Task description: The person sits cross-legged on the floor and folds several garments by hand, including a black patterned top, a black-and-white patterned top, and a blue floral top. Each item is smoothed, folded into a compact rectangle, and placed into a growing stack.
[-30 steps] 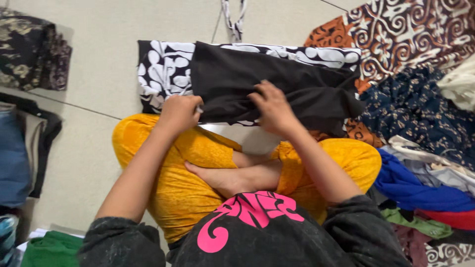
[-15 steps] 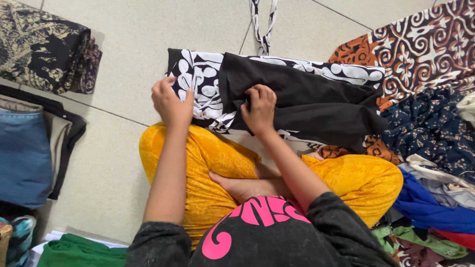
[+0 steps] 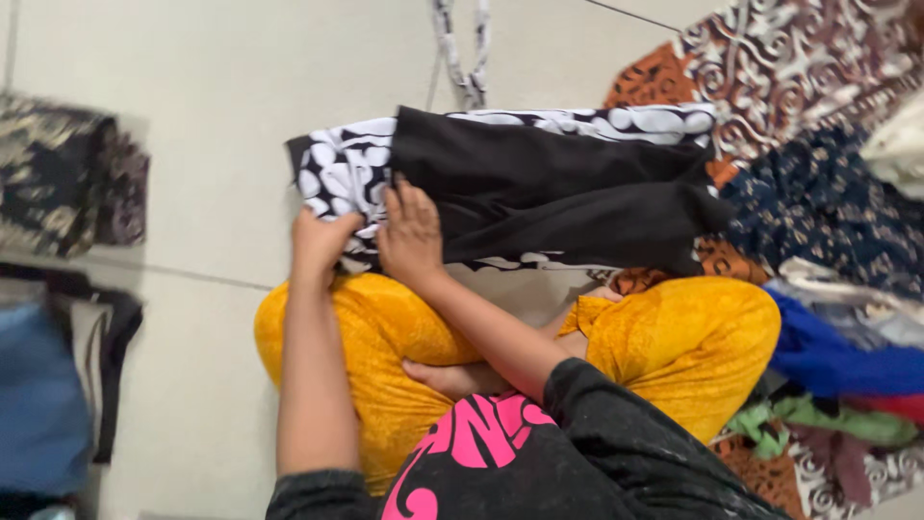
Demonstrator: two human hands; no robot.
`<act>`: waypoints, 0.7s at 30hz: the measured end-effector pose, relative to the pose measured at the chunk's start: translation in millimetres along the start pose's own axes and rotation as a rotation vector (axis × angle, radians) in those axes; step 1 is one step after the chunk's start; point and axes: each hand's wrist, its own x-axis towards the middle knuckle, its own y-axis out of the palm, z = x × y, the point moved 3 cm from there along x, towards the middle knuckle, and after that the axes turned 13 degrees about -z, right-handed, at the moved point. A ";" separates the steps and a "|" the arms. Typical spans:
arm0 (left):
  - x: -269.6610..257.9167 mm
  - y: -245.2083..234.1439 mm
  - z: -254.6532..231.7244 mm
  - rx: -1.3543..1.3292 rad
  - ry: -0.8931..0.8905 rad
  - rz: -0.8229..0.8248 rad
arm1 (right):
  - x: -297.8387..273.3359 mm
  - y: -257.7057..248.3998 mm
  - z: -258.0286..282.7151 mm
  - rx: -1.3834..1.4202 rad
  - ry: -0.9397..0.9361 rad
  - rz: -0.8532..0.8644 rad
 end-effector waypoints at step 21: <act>-228.4 217.4 -235.3 0.258 0.836 0.387 | 75.4 -215.4 -155.5 2.536 0.658 0.010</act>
